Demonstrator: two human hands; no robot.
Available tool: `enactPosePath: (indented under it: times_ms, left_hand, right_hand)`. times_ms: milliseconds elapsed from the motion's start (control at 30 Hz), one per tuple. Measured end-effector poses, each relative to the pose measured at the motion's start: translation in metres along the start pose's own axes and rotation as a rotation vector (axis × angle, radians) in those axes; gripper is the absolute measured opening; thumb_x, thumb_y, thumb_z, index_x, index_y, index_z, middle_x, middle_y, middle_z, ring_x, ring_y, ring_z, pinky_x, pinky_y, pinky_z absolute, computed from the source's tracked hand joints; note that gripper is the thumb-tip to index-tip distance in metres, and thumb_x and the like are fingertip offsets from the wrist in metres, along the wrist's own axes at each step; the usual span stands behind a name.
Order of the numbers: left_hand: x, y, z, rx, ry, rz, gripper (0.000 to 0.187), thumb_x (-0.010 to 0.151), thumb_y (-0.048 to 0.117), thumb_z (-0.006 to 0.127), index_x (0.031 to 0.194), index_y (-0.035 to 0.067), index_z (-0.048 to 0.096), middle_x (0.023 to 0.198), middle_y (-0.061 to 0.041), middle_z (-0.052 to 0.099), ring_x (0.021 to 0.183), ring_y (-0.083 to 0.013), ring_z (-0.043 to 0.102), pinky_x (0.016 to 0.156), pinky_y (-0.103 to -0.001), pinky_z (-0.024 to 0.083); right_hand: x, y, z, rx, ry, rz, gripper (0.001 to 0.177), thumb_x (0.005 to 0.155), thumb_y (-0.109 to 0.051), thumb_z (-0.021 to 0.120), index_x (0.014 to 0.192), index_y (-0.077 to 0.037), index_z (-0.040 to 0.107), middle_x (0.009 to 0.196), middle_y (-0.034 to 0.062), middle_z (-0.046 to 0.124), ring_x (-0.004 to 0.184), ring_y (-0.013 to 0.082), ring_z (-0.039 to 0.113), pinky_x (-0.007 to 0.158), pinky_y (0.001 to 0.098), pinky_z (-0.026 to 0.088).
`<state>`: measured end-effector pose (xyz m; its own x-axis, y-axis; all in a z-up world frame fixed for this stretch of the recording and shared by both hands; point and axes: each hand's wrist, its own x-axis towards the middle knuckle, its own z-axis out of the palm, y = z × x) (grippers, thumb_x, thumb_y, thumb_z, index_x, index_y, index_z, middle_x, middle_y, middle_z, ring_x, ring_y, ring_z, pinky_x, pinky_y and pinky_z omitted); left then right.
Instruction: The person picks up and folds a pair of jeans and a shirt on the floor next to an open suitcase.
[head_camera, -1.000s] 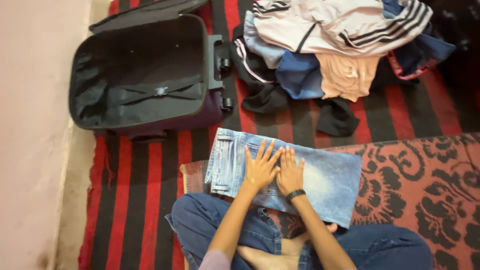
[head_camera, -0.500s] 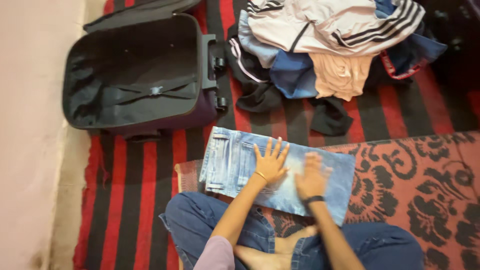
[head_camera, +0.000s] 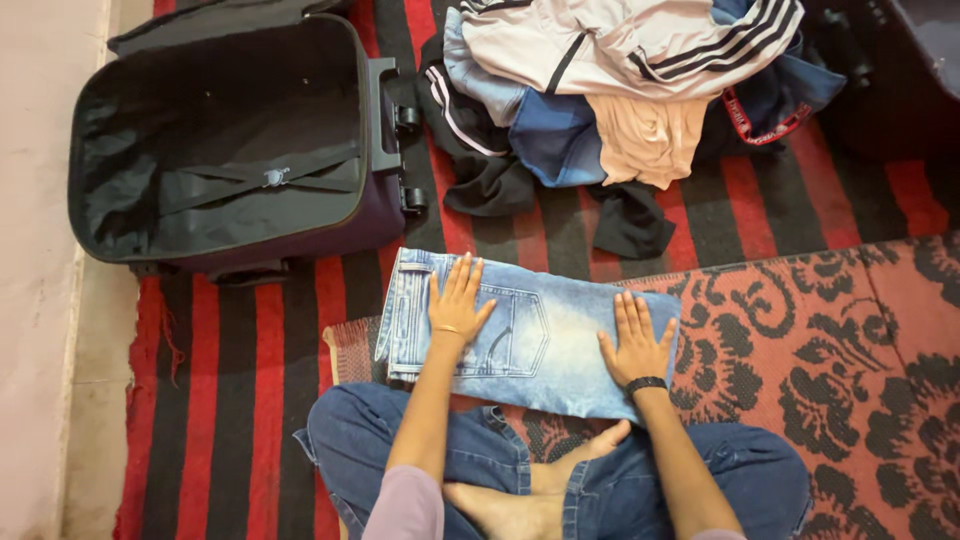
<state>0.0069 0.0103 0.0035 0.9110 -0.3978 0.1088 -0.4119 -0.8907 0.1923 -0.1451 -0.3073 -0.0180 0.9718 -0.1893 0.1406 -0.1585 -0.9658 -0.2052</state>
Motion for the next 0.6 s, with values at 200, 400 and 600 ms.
enactPosePath:
  times_ms: [200,400,600]
  left_hand:
    - [-0.031,0.132,0.027,-0.030,-0.225,0.195,0.089,0.084,0.043,0.060,0.159,0.005,0.031,0.170,-0.015,0.020,0.158,-0.0272,0.011,0.116,-0.076,0.002]
    - [-0.061,0.195,0.051,-0.136,-0.199,0.279,0.096,0.087,0.062,0.055,0.161,0.008,0.026,0.172,-0.004,0.018,0.158,-0.0197,0.013,0.116,-0.075,-0.002]
    - [-0.011,0.105,0.042,-0.006,-0.090,0.304,0.082,0.091,0.060,0.053,0.158,0.020,0.026,0.172,0.000,0.018,0.157,-0.0148,0.014,0.114,-0.078,-0.001]
  right_hand:
    - [-0.001,0.000,0.004,0.022,0.039,-0.006,0.076,0.095,-0.053,0.044,0.161,-0.020,0.029,0.168,-0.0010,0.028,0.154,0.0173,0.023,0.120,0.0686,0.001]
    - [-0.002,0.003,0.008,-0.080,0.013,0.015,0.071,0.095,-0.044,0.045,0.162,-0.023,0.031,0.170,-0.0040,0.029,0.156,0.0147,0.026,0.124,0.0658,0.002]
    - [-0.002,-0.001,0.000,0.036,0.042,0.010,0.072,0.093,-0.043,0.046,0.160,-0.021,0.031,0.167,-0.0019,0.030,0.154,0.0167,0.024,0.122,0.0668,0.001]
